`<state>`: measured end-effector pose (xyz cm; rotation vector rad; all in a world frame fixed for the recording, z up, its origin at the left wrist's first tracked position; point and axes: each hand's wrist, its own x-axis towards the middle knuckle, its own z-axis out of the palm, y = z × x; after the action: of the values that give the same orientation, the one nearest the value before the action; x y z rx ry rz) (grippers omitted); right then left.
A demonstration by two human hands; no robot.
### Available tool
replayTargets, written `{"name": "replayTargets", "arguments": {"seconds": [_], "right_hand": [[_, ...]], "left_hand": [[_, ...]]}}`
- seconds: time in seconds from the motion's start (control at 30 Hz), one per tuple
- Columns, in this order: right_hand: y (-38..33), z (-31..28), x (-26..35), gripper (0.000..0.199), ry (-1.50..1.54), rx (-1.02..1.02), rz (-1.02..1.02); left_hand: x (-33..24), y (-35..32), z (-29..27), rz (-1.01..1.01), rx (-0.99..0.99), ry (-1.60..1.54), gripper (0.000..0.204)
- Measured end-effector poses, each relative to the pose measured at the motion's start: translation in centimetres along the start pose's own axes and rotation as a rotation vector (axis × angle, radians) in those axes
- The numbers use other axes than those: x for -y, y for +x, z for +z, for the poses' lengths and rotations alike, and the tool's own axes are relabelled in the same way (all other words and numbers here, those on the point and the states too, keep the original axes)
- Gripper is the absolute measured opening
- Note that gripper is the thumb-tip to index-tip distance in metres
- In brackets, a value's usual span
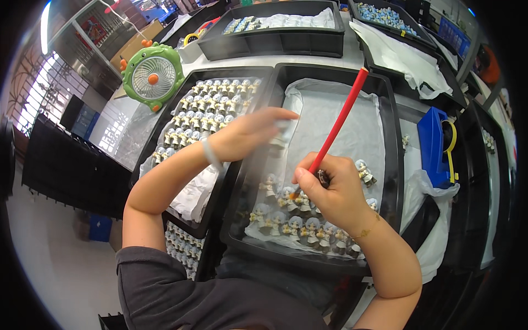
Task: The person paints small figurines using a red-handled brush. They pick up each figure from a tray, apply paint to specific details, and place the finished figure into a separate tray. The process is repeated for multiple figures throughout the clip.
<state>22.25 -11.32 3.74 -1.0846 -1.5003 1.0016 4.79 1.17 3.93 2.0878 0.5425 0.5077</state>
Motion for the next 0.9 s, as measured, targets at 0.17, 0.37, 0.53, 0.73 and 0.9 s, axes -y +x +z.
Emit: {"name": "replayTargets", "arguments": {"seconds": [0.17, 0.37, 0.53, 0.73, 0.9], "right_hand": [[-0.1, 0.1, 0.5, 0.014, -0.007, 0.015, 0.029], [0.2, 0.1, -0.7, 0.014, -0.064, -0.003, 0.052], [0.3, 0.2, -1.0, 0.017, -0.093, -0.007, 0.050], [0.4, 0.3, -0.9, 0.018, -0.094, -0.004, 0.059], [0.2, 0.4, -0.9, 0.019, -0.082, -0.021, 0.072]], "left_hand": [[0.1, -5.2, -1.3, -0.194, 0.071, -1.023, 0.060], [-0.9, -7.1, -0.9, -0.020, 0.093, -0.915, 0.076], [-1.1, -7.5, -0.3, 0.042, 0.059, -0.866, 0.086], [-0.7, -7.3, -0.8, 0.159, 0.048, -0.249, 0.070], [-2.4, -7.6, -0.7, 0.110, -0.085, 0.447, 0.065]]}}
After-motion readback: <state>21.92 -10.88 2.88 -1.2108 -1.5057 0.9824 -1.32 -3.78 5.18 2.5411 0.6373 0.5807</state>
